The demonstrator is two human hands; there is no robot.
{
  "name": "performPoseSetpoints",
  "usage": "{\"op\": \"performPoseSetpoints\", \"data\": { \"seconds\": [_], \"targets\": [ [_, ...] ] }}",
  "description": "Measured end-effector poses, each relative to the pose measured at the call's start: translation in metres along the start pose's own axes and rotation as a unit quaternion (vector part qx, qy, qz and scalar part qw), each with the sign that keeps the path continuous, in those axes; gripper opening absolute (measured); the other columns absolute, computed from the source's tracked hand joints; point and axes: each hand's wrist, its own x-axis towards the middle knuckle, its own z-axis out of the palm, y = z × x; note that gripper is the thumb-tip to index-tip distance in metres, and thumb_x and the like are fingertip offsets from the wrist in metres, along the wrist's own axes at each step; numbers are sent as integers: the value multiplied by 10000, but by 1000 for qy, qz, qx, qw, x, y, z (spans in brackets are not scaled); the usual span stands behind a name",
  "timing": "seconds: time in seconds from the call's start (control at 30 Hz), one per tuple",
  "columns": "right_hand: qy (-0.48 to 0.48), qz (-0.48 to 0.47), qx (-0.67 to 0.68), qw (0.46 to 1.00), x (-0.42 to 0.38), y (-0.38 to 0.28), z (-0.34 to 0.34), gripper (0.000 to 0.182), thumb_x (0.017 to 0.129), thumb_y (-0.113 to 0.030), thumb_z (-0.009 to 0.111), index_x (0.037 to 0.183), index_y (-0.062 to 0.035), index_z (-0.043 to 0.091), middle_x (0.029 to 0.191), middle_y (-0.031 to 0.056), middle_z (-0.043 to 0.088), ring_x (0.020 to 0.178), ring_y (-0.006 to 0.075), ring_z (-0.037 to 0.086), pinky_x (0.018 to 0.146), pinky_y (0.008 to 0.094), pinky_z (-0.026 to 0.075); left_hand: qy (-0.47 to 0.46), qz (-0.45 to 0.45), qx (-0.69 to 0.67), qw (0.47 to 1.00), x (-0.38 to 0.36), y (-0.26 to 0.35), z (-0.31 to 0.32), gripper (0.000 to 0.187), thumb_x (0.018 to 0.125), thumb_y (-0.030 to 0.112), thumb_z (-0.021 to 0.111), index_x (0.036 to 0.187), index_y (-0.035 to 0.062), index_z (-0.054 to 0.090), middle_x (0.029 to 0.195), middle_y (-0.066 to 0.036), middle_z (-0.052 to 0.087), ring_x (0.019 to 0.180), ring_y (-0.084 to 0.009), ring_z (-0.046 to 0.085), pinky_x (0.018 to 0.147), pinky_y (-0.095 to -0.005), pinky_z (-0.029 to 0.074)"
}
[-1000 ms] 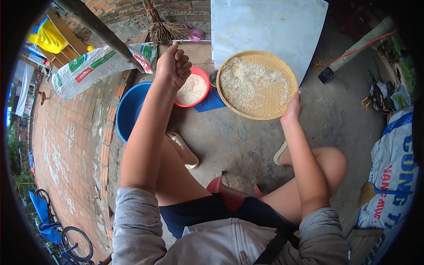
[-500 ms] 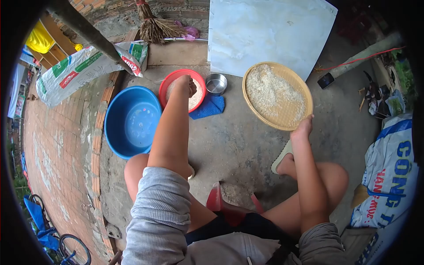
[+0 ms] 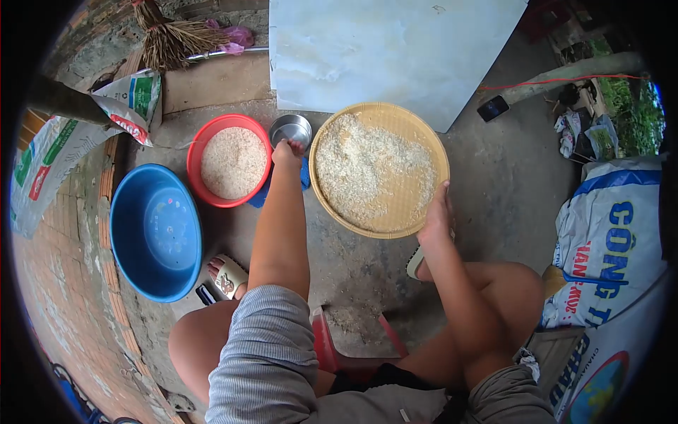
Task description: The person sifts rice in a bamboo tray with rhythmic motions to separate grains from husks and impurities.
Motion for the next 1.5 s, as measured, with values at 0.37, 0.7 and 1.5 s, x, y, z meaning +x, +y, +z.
{"op": "performPoseSetpoints", "data": {
  "seconds": [0.37,0.7,1.5],
  "targets": [
    [20,34,2,999,1,6,-1,537,978,-475,314,1380,-122,350,1356,78,432,1203,261,468,975,420,424,-99,278,687,664,-14,-28,-8,600,799,461,587,1267,94,503,1257,-175,539,1180,-333,499,948,-413,429],
    [60,16,-43,997,16,17,-28,549,979,-478,298,1385,-112,348,1390,68,333,1230,247,415,990,415,415,-32,507,752,420,-56,-60,-46,203,754,57,521,860,102,688,916,-75,665,894,-244,591,805,-345,479],
    [23,2,-57,998,-44,-6,-23,563,976,-475,319,1404,-109,323,1397,87,393,1251,256,423,997,431,406,-381,-103,163,904,-158,-5,52,607,910,542,417,1113,0,600,1014,-144,659,1008,-295,594,922,-425,446]
  ]
}}
